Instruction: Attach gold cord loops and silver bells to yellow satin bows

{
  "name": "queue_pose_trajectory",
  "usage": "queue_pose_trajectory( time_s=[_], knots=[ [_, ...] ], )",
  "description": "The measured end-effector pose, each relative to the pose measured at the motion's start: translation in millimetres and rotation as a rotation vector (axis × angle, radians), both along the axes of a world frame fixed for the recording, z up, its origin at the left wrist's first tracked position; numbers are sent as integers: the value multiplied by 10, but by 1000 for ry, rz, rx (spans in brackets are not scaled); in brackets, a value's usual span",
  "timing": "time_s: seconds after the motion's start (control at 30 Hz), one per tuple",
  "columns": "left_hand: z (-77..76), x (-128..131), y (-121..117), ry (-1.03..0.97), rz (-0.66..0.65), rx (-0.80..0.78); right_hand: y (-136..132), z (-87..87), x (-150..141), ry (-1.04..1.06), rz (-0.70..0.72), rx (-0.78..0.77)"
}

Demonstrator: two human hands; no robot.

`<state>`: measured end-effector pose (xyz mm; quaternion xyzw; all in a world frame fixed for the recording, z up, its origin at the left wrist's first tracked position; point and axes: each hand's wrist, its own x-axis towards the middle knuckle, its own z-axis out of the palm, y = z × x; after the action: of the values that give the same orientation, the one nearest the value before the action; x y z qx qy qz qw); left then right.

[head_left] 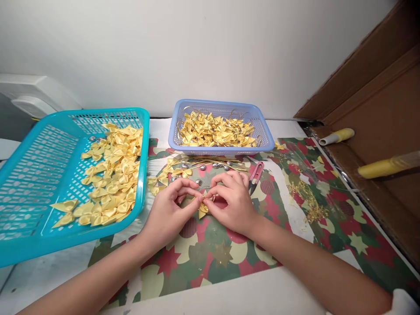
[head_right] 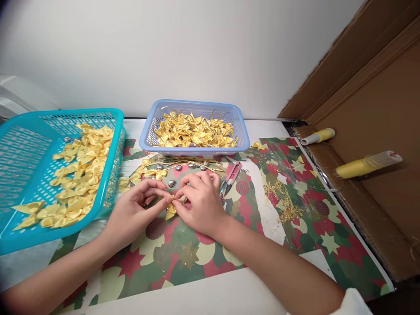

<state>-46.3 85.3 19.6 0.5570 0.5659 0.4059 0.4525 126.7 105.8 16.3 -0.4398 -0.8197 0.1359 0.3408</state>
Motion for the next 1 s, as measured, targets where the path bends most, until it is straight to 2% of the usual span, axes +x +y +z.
queue_pose_trajectory(
  time_s=[0.73,1.0],
  knots=[
    [30,11,13,-29,-12,-34,3,-22,4,-36,19,-4],
    [26,-6,2,-7,-13,-12,23,10,56,-97,78,-102]
  ],
)
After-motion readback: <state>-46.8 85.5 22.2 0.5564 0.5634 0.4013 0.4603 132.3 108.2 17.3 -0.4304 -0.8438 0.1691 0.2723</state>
